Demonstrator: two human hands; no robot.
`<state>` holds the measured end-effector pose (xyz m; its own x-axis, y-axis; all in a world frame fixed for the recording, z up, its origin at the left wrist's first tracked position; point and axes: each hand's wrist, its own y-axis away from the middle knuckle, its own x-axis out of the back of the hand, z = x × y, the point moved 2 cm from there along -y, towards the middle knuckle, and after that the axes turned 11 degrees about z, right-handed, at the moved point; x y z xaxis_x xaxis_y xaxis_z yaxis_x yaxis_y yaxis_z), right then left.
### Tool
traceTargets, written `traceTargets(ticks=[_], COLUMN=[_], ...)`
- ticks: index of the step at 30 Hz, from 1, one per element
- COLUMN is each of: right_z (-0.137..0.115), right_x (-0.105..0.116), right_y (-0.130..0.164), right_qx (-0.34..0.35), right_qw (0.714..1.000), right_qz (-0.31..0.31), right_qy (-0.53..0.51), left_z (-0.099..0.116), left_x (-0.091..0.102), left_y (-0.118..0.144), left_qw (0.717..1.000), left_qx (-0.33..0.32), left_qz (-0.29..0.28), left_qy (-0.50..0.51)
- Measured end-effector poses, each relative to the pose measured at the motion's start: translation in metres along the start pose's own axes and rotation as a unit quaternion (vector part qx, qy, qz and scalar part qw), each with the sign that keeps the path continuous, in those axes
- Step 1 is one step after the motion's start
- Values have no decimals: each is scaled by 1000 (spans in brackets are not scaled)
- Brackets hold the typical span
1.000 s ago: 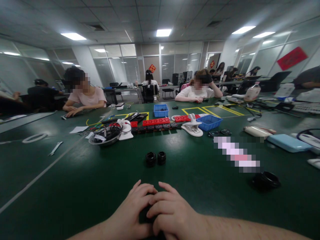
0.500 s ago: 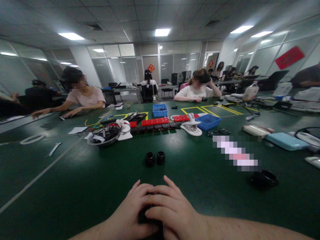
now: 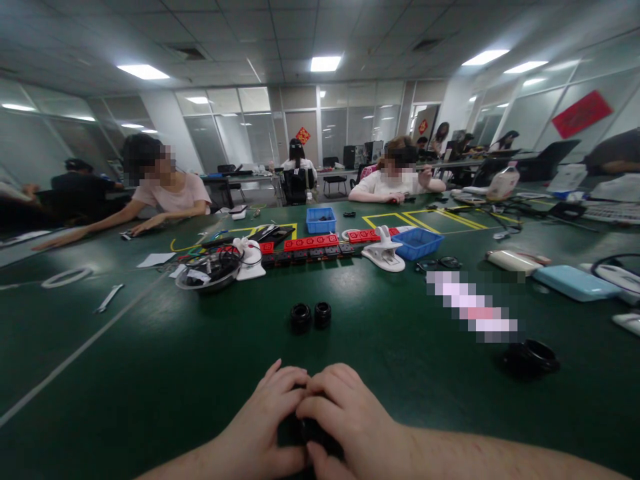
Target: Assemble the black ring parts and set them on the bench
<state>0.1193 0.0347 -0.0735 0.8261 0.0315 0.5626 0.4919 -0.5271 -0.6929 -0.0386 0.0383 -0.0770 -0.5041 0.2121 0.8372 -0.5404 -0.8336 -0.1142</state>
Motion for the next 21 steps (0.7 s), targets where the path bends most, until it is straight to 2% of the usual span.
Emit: traceTargets(ticks=[9,15,21], right_z=[-1,0,0], right_x=[-1,-1,-3], right_y=[-4,-4,1], right_qx=[93,95,104], right_qw=[994,992,992], right_qz=[40,29,43], right_qy=[-51,-74,-57], left_z=[-1,0,-2], left_x=[-1,0,-3], left_y=[1,0,1], left_qw=[1000,1000,1000], left_qx=[1,-11,-15], left_qz=[-2,1,8], left_qy=[-3,-8,-9])
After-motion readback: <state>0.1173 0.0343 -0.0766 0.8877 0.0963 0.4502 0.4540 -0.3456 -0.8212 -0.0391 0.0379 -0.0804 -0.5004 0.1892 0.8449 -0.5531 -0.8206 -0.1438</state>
